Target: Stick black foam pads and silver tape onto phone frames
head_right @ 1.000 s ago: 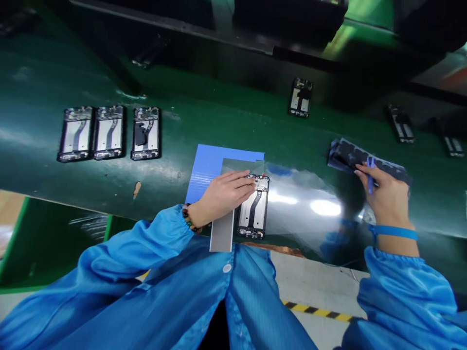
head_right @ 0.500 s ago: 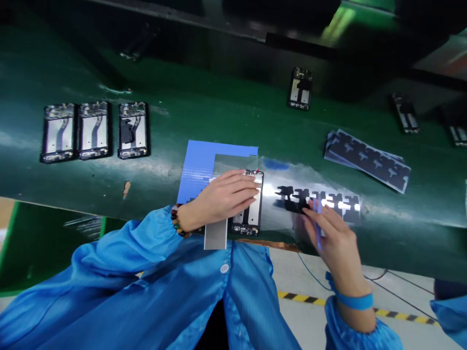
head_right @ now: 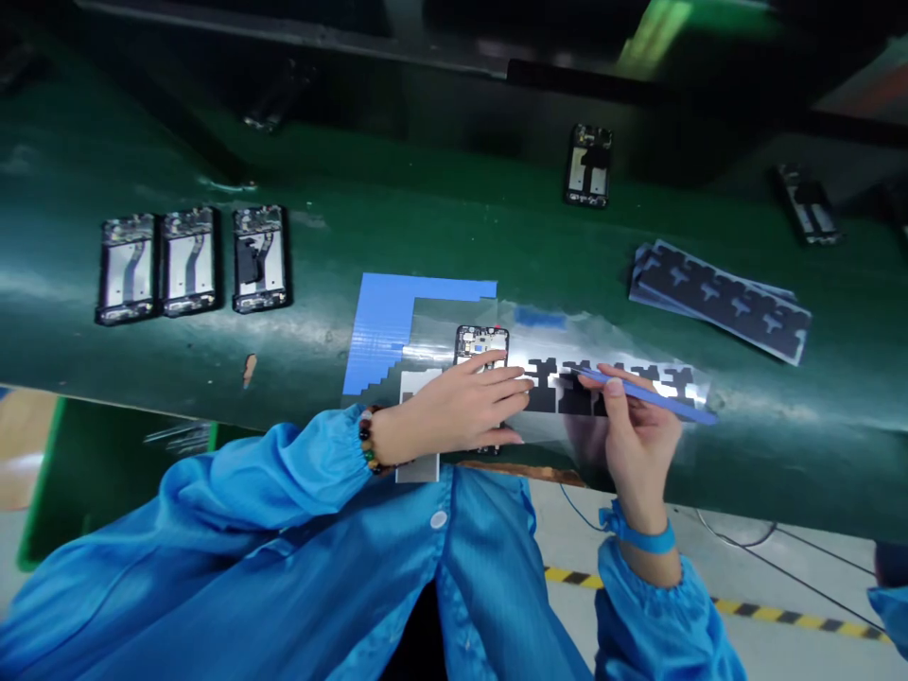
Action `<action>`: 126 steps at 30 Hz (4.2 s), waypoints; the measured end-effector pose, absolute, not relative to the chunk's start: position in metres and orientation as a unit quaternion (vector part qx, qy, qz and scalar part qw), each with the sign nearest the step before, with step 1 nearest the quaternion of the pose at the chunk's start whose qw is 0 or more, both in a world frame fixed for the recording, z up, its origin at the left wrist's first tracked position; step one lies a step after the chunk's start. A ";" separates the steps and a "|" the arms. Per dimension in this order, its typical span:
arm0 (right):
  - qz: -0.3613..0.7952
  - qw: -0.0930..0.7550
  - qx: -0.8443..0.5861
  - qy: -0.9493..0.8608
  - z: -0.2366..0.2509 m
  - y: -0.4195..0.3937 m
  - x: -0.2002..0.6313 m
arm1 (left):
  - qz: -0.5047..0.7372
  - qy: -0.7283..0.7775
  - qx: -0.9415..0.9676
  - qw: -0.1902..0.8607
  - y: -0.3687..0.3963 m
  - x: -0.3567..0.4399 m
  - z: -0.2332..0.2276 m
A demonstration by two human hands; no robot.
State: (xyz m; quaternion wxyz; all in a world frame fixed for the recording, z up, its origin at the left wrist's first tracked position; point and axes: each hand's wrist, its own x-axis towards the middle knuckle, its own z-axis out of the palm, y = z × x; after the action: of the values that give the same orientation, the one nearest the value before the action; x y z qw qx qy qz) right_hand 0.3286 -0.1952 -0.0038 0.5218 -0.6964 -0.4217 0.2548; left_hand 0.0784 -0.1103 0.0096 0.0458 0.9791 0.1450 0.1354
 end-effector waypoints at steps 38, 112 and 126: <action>0.257 0.666 -0.617 -0.331 0.005 -0.160 0.239 | 0.193 0.309 0.924 0.114 -0.078 0.027 0.002; 0.396 0.484 -0.592 -0.509 0.006 -0.159 0.184 | 0.258 0.356 0.897 0.042 -0.176 -0.064 -0.009; 0.414 0.482 -0.597 -0.490 0.004 -0.171 0.182 | 0.241 0.351 0.903 0.060 -0.171 -0.060 -0.015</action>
State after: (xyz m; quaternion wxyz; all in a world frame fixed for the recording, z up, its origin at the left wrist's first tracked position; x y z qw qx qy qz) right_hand 0.1825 -0.1708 0.0042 0.4815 -0.5974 -0.4900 0.4137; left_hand -0.0597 -0.1715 -0.0154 0.0596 0.9029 0.3507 0.2412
